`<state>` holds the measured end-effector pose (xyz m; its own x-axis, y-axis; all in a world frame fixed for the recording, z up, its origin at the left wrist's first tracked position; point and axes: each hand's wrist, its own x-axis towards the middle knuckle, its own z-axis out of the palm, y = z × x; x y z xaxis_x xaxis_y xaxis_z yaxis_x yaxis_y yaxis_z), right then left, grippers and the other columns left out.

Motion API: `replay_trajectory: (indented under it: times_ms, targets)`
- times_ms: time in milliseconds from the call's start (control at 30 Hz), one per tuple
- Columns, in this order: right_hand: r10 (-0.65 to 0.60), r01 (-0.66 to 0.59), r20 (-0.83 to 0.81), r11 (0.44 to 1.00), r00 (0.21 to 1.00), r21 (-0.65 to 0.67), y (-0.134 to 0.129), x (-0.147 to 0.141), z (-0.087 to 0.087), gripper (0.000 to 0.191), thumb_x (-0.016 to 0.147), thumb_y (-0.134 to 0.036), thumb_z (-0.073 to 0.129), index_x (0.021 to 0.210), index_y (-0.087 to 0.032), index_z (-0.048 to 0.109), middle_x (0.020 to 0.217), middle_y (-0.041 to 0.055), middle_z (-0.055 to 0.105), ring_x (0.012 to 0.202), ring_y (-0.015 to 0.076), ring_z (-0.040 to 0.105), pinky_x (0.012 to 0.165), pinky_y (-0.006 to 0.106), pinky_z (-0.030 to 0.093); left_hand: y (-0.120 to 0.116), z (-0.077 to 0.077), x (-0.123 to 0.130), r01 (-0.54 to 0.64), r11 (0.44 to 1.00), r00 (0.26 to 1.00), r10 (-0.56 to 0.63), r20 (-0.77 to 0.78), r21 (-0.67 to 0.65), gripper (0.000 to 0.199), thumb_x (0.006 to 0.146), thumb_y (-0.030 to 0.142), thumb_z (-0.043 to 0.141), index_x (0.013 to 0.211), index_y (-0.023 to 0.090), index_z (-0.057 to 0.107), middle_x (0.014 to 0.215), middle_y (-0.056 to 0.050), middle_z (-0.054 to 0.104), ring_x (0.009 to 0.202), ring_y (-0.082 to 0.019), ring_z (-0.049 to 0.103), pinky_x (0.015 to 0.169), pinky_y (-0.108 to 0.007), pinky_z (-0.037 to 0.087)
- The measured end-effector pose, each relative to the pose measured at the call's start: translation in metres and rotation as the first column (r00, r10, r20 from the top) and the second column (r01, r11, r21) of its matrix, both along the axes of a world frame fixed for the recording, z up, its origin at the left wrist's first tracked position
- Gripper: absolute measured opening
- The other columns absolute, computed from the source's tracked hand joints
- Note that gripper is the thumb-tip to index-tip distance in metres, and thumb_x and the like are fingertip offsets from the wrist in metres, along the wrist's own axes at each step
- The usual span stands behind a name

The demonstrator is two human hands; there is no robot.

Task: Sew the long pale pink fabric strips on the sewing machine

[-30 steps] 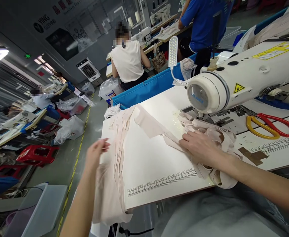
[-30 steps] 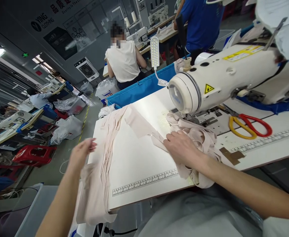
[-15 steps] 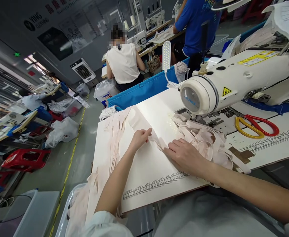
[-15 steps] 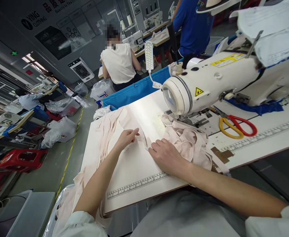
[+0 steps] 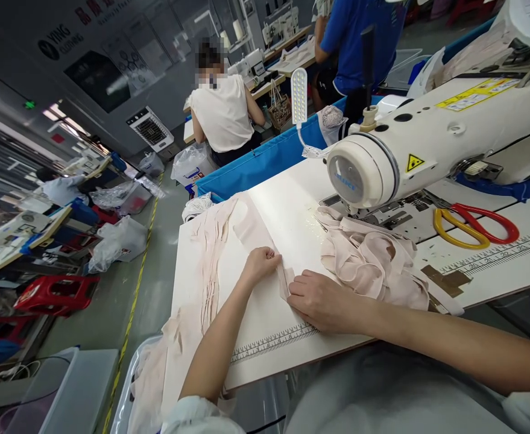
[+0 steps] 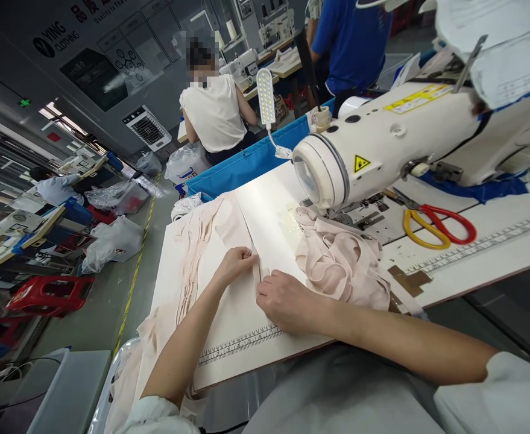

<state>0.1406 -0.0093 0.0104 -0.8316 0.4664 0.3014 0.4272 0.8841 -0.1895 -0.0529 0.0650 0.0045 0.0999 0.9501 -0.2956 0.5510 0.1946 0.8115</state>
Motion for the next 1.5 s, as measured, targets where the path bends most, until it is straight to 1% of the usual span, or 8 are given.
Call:
replay_trajectory:
  times_ms: [133, 300, 467, 667, 833, 1167, 1367, 1500]
  targets:
    - [-0.019, 0.01, -0.064, 0.991, 0.998, -0.13, 0.011, 0.005, 0.008, 0.026, 0.092, -0.014, 0.045, 0.074, -0.015, 0.064, 0.073, 0.0043, 0.062, 0.067, 0.0147, 0.051, 0.066, 0.029, 0.034, -0.005, 0.0, -0.004, 0.054, 0.998, 0.99, -0.048, 0.132, -0.042, 0.046, 0.071, 0.049, 0.068, 0.056, 0.021, 0.035, 0.048, 0.007, 0.035, 0.047, -0.007, 0.028, 0.048, -0.024, 0.019]
    - [-0.312, 0.258, -0.183, 0.928, 0.932, -0.267, 0.059, 0.009, 0.011, 0.024, 0.095, -0.019, 0.044, 0.099, -0.014, 0.067, 0.093, 0.0084, 0.068, 0.084, 0.0181, 0.06, 0.071, 0.029, 0.039, -0.017, -0.003, -0.015, 0.097, 0.994, 0.952, -0.079, 0.297, -0.046, 0.047, 0.075, 0.059, 0.062, 0.063, 0.021, 0.037, 0.047, 0.009, 0.032, 0.045, -0.006, 0.026, 0.048, -0.023, 0.02]
    - [-0.243, 0.189, -0.126, 0.923, 0.962, -0.336, 0.091, -0.011, -0.003, 0.017, 0.089, -0.022, 0.057, 0.099, -0.014, 0.068, 0.096, 0.0083, 0.07, 0.087, 0.0193, 0.061, 0.075, 0.029, 0.041, -0.023, -0.007, -0.016, 0.109, 0.993, 0.935, -0.088, 0.344, -0.042, 0.046, 0.077, 0.059, 0.063, 0.065, 0.02, 0.041, 0.046, 0.009, 0.034, 0.045, -0.006, 0.028, 0.047, -0.023, 0.019]
    - [-0.206, 0.131, -0.14, 0.899, 0.969, -0.418, 0.095, -0.018, -0.01, 0.021, 0.089, -0.016, 0.049, 0.087, -0.015, 0.071, 0.087, 0.0064, 0.073, 0.078, 0.0171, 0.061, 0.071, 0.027, 0.039, -0.023, -0.009, -0.015, 0.099, 0.994, 0.93, -0.08, 0.359, -0.037, 0.048, 0.078, 0.059, 0.063, 0.063, 0.02, 0.041, 0.047, 0.008, 0.036, 0.046, -0.006, 0.029, 0.047, -0.023, 0.021]
    - [-0.26, 0.098, -0.194, 0.799, 0.946, -0.594, 0.097, -0.012, -0.012, 0.019, 0.086, -0.022, 0.055, 0.087, -0.017, 0.073, 0.076, 0.0015, 0.072, 0.068, 0.0135, 0.06, 0.065, 0.024, 0.038, -0.022, -0.012, -0.016, 0.102, 0.994, 0.925, -0.076, 0.371, -0.049, 0.046, 0.077, 0.06, 0.063, 0.066, 0.019, 0.045, 0.047, 0.008, 0.034, 0.045, -0.006, 0.028, 0.046, -0.023, 0.02]
    - [-0.223, 0.004, -0.235, 0.734, 0.946, -0.679, 0.101, -0.01, -0.014, 0.022, 0.083, -0.018, 0.052, 0.086, -0.016, 0.074, 0.071, 0.0004, 0.071, 0.065, 0.0124, 0.06, 0.066, 0.023, 0.041, -0.02, -0.016, -0.019, 0.102, 0.992, 0.927, -0.07, 0.37, -0.069, 0.047, 0.077, 0.06, 0.064, 0.065, 0.019, 0.045, 0.048, 0.008, 0.035, 0.045, -0.006, 0.028, 0.046, -0.024, 0.02]
    - [-0.221, 0.048, -0.209, 0.788, 0.953, -0.614, 0.1, -0.01, -0.016, 0.021, 0.081, -0.018, 0.053, 0.085, -0.018, 0.075, 0.068, -0.0005, 0.07, 0.062, 0.0118, 0.057, 0.063, 0.022, 0.038, -0.02, -0.012, -0.015, 0.11, 0.991, 0.93, -0.074, 0.359, -0.08, 0.048, 0.076, 0.06, 0.065, 0.062, 0.019, 0.043, 0.048, 0.008, 0.034, 0.044, -0.006, 0.028, 0.045, -0.024, 0.018]
    - [-0.222, 0.047, -0.198, 0.77, 0.955, -0.637, 0.1, -0.008, -0.014, 0.027, 0.08, -0.013, 0.049, 0.087, -0.017, 0.075, 0.069, -0.0003, 0.07, 0.061, 0.011, 0.056, 0.062, 0.022, 0.037, -0.02, -0.014, -0.016, 0.11, 0.991, 0.93, -0.074, 0.359, -0.081, 0.048, 0.077, 0.059, 0.065, 0.062, 0.02, 0.042, 0.048, 0.008, 0.034, 0.044, -0.005, 0.027, 0.045, -0.024, 0.017]
